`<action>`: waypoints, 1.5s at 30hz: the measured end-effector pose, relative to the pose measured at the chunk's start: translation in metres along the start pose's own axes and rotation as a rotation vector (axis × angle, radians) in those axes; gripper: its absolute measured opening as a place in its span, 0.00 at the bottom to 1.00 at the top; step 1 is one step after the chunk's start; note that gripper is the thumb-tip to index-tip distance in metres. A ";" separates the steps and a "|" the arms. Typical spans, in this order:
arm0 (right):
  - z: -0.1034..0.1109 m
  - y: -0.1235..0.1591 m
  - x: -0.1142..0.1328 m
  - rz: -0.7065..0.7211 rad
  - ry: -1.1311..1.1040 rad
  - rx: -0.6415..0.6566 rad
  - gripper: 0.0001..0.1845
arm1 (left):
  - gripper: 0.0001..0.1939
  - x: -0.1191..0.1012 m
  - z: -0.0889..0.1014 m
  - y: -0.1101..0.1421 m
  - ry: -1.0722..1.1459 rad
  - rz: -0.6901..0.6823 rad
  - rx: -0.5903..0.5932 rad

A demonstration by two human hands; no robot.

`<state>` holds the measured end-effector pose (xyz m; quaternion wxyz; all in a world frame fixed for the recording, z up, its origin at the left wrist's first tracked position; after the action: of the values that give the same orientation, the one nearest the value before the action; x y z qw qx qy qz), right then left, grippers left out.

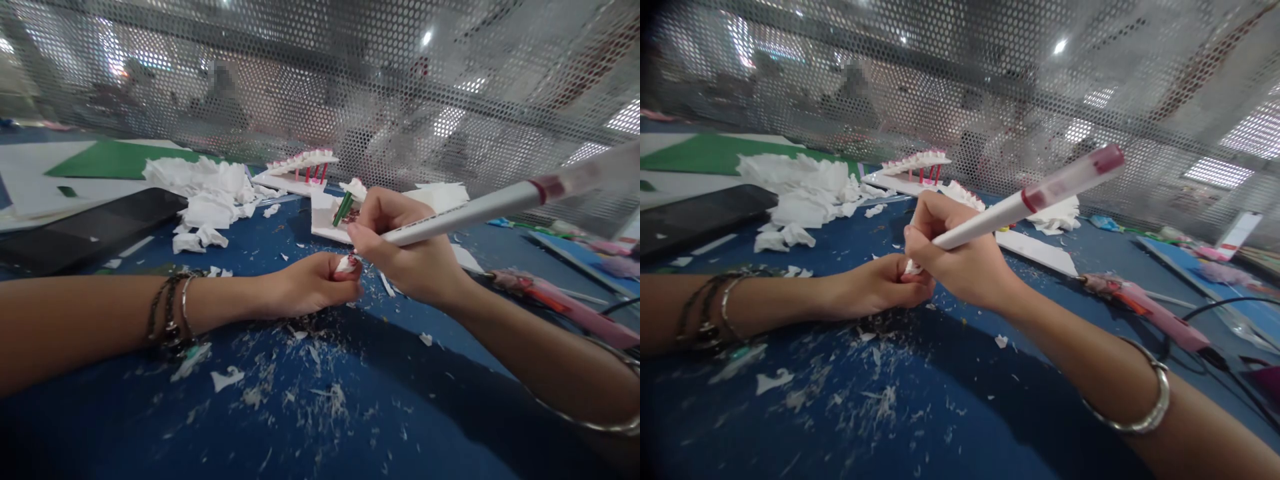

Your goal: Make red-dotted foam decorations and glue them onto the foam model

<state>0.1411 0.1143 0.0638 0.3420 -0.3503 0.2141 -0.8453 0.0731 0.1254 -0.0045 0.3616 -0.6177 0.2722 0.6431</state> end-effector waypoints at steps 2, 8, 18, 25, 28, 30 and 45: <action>-0.001 0.000 0.000 -0.001 -0.014 0.021 0.13 | 0.15 0.000 0.000 0.000 -0.013 -0.003 0.004; 0.002 -0.001 0.000 -0.017 -0.049 0.000 0.13 | 0.14 0.000 -0.001 0.002 -0.006 -0.029 0.033; -0.001 -0.001 0.001 -0.033 -0.163 0.095 0.13 | 0.15 0.002 -0.002 0.003 -0.043 -0.013 0.007; -0.006 0.002 0.006 -0.036 -0.198 0.203 0.12 | 0.15 0.001 -0.001 0.004 -0.126 -0.016 -0.036; -0.005 0.002 0.007 -0.037 -0.212 0.185 0.12 | 0.15 0.000 -0.001 0.004 -0.108 -0.011 -0.011; -0.006 0.003 0.007 -0.038 -0.211 0.204 0.12 | 0.14 0.000 -0.001 0.004 -0.113 -0.008 0.009; -0.003 0.003 0.007 -0.015 -0.167 0.153 0.12 | 0.14 0.000 -0.002 0.005 -0.053 0.006 0.006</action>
<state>0.1361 0.1076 0.0629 0.3782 -0.3942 0.1172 -0.8293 0.0701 0.1214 -0.0050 0.3687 -0.5984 0.2662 0.6596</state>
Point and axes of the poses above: each hand's wrist, its own y-axis away from the middle knuckle, its own z-axis out of the back of the hand, x = y × z, the point moved 5 cm from there along -y, towards the middle knuckle, and after that the axes turned 8 degrees about y, right-handed, at the moved point
